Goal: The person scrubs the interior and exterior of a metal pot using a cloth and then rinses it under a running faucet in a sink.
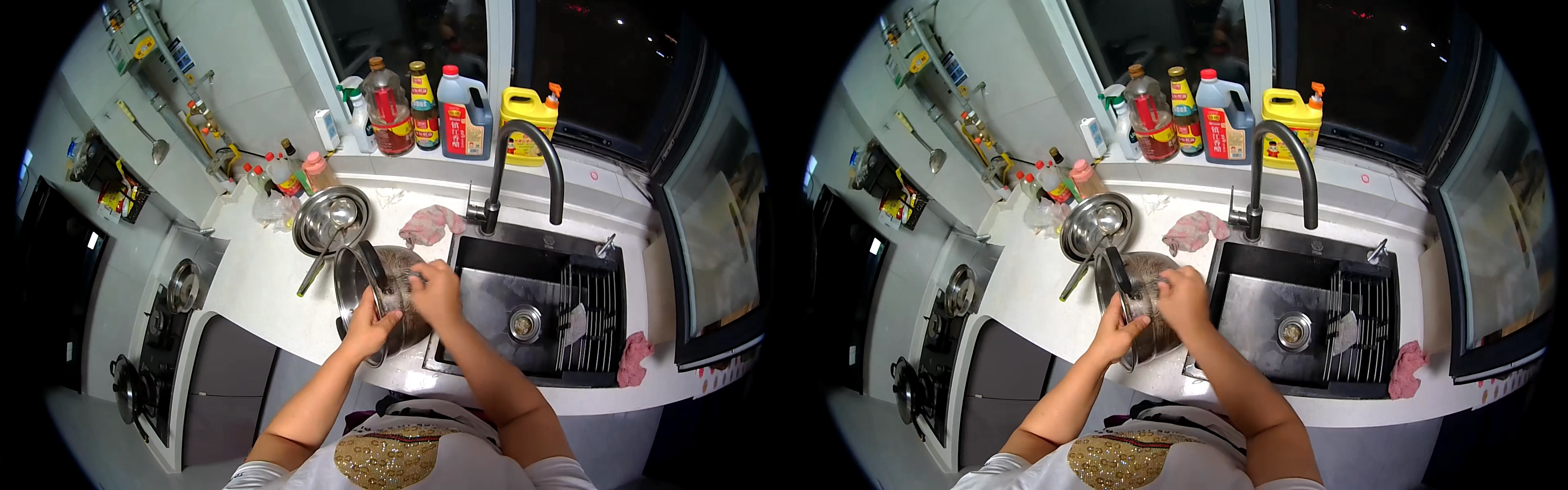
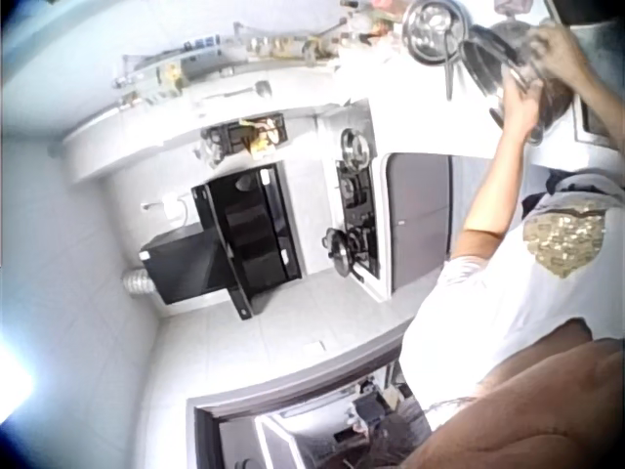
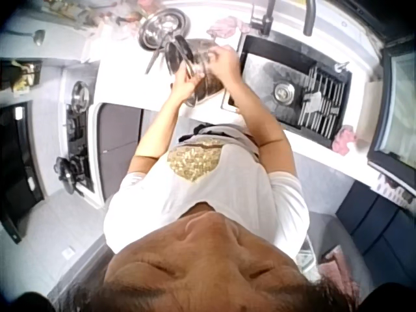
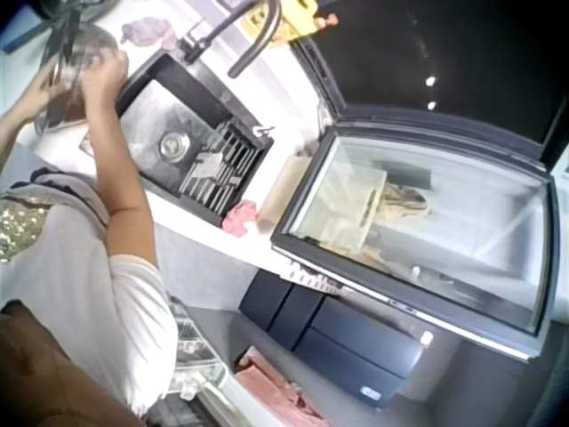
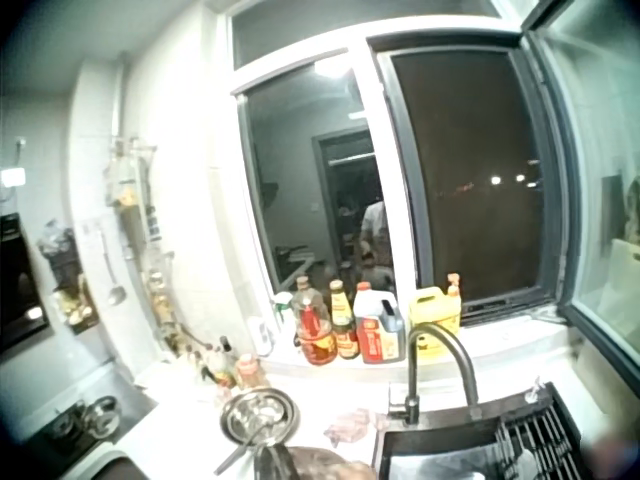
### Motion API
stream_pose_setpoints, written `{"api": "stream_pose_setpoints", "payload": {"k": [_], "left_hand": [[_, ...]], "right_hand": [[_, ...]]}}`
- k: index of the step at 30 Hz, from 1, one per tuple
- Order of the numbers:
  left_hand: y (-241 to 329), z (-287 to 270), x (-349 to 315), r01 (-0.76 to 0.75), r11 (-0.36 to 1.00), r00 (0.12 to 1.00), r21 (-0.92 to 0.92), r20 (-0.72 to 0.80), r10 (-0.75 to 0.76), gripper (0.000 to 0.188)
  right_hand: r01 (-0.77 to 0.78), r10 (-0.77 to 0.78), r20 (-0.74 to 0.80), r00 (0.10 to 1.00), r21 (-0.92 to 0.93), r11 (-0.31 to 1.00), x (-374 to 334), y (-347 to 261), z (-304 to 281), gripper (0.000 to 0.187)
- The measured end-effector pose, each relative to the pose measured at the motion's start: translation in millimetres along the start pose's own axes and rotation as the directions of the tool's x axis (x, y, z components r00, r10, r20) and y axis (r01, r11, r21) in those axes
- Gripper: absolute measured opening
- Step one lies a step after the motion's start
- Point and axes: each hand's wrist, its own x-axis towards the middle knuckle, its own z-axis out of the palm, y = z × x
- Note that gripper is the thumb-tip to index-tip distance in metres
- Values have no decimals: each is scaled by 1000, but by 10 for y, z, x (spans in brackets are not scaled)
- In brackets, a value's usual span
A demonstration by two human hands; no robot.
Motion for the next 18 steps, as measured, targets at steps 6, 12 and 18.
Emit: {"api": "stream_pose_setpoints", "payload": {"k": [6, 12, 18], "left_hand": [[-74, -13, -60, 71, 997, 997, -42, -7, -71, 52], [14, -49, -9, 154, 988, 988, -6, 15, -153, 47], [46, -111, 6, 162, 971, 987, -177, 26, -160, 42]], "right_hand": [[162, -166, 4, 986, 182, 970, -222, -131, 9, 16], [215, -225, 23, 974, 208, 954, -175, -173, -81, 16], [172, -179, 35, 983, 149, 974, -111, -21, -102, 16]]}}
